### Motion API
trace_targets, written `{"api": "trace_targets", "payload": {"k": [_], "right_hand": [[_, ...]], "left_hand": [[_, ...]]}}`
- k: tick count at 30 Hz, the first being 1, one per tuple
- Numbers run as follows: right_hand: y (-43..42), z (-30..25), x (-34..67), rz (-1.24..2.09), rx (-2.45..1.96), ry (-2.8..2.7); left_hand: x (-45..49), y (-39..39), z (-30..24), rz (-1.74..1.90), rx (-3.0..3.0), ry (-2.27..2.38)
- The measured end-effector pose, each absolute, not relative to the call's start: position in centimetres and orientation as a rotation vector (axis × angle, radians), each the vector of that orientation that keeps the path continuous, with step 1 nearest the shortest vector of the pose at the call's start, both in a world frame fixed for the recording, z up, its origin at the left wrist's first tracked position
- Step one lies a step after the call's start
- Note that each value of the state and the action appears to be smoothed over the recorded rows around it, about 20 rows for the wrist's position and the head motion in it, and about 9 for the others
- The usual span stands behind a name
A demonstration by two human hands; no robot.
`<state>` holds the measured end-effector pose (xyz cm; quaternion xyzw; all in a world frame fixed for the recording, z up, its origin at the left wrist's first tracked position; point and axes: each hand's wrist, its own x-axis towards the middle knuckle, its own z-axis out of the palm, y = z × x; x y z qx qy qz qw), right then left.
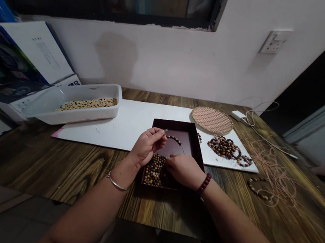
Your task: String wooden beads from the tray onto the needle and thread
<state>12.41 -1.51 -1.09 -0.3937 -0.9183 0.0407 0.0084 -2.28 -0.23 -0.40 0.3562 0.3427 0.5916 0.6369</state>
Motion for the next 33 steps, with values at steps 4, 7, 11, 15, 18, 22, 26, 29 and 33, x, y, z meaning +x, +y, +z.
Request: {"api": "trace_targets", "payload": {"k": [4, 7, 11, 15, 18, 22, 26, 29, 33], "right_hand": [[-1.5, -1.0, 12.5, 0.216, -1.204, -2.814], [-1.2, -0.4, 13.2, 0.481, -1.057, -2.413], [-1.0, 0.3, 13.9, 0.680, -0.927, -1.830], [-1.0, 0.1, 13.7, 0.684, -0.884, -1.738], [-1.0, -0.2, 13.4, 0.656, -0.881, -1.733], [-1.2, -0.1, 13.4, 0.693, -0.911, -1.739], [-1.3, 0.4, 13.8, 0.705, -0.965, -1.679], [-1.4, 0.8, 14.0, 0.575, -1.002, -1.699], [-1.5, 0.8, 13.9, 0.403, -0.908, -1.763]], "left_hand": [[-2.3, -0.3, -0.3, 1.348, 0.797, 0.732], [-2.2, -0.5, -0.2, 1.271, 0.784, 0.696], [-1.6, -1.0, -0.3, 1.094, 0.825, 0.756], [-1.1, -1.5, -0.4, 1.012, 0.808, 0.695], [-1.0, -1.5, -0.4, 0.999, 0.787, 0.677], [-1.1, -1.4, -0.4, 1.047, 0.758, 0.699], [-1.3, -1.2, -0.4, 1.108, 0.696, 0.647], [-1.4, -1.1, -0.4, 1.128, 0.684, 0.617], [-1.3, -1.1, -0.4, 1.201, 0.709, 0.647]]}}
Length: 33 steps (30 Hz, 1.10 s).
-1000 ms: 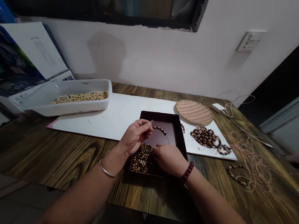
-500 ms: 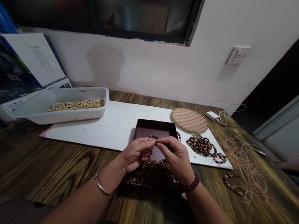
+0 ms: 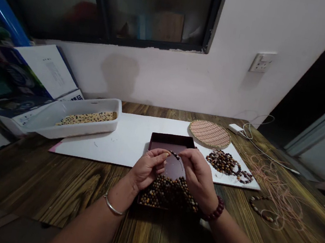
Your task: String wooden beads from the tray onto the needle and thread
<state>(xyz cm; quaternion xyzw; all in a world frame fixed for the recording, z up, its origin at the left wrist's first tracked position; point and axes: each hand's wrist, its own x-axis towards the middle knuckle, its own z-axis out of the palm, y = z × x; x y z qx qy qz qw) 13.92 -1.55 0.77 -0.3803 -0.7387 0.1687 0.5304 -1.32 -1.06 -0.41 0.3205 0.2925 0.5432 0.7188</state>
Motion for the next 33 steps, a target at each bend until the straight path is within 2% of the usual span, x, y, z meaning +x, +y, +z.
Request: {"api": "trace_targets", "payload": {"k": [4, 9, 24, 33], "right_hand": [[-1.79, 0.38, 13.99, 0.344, -0.874, -1.856], [-2.26, 0.46, 14.01, 0.241, -1.075, -1.904], [-2.14, 0.63, 14.12, 0.054, -0.922, -1.992], [-2.28, 0.87, 14.27, -0.051, -0.960, -2.047]], "left_hand": [[-1.20, -1.07, -0.51, 1.244, 0.750, 0.694], [-1.13, -1.02, -0.58, 1.284, 0.763, 0.717], [-1.03, -1.06, -0.45, 1.309, 0.812, 0.756], [-1.29, -1.38, -0.22, 1.368, 1.102, 1.027]]}}
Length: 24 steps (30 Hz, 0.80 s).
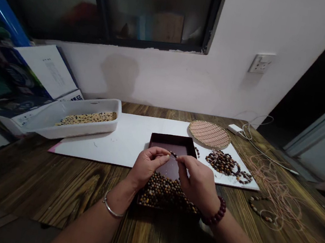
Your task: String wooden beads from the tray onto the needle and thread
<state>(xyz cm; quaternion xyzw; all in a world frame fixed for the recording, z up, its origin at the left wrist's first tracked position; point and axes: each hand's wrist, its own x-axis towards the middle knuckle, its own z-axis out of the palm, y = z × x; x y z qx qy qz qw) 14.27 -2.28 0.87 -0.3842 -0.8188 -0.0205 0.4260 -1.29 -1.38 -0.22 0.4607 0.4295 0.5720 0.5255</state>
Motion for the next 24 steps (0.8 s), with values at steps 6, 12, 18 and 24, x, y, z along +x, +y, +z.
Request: {"api": "trace_targets", "payload": {"k": [6, 12, 18, 24], "right_hand": [[-2.2, 0.7, 13.6, 0.619, -1.003, -1.859], [-1.5, 0.1, 13.2, 0.978, -0.985, -1.647], [-1.2, 0.1, 13.4, 1.062, -1.027, -1.484], [-1.0, 0.0, 13.3, 1.068, -1.024, -1.452]], "left_hand": [[-0.9, -1.7, -0.1, 1.310, 1.129, 0.978], [-1.0, -1.5, -0.3, 1.222, 0.856, 0.808], [-1.7, -1.4, 0.2, 1.144, 0.627, 0.576], [-1.3, -1.3, 0.2, 1.167, 0.608, 0.673]]}}
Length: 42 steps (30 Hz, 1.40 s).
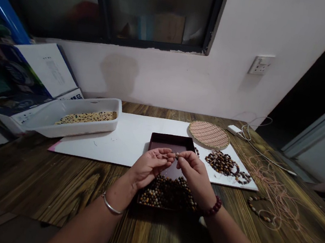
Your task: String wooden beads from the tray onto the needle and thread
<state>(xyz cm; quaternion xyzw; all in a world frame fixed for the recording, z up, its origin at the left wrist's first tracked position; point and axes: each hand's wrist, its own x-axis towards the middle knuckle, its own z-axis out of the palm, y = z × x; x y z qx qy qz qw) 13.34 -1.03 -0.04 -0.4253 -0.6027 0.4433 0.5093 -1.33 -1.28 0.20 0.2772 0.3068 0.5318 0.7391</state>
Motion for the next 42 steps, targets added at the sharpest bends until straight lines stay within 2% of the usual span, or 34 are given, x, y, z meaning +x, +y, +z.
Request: {"api": "trace_targets", "payload": {"k": [24, 31, 42], "right_hand": [[-1.31, -0.29, 13.22, 0.897, -0.959, -1.652], [-1.50, 0.08, 13.64, 0.598, -1.038, -1.851], [-1.64, 0.04, 13.93, 0.183, -1.014, -2.103]], "left_hand": [[-0.57, -1.39, -0.19, 1.217, 0.928, 0.967], [-1.07, -1.27, 0.08, 1.213, 0.740, 0.973], [-1.10, -1.48, -0.19, 1.167, 0.852, 0.929]]}}
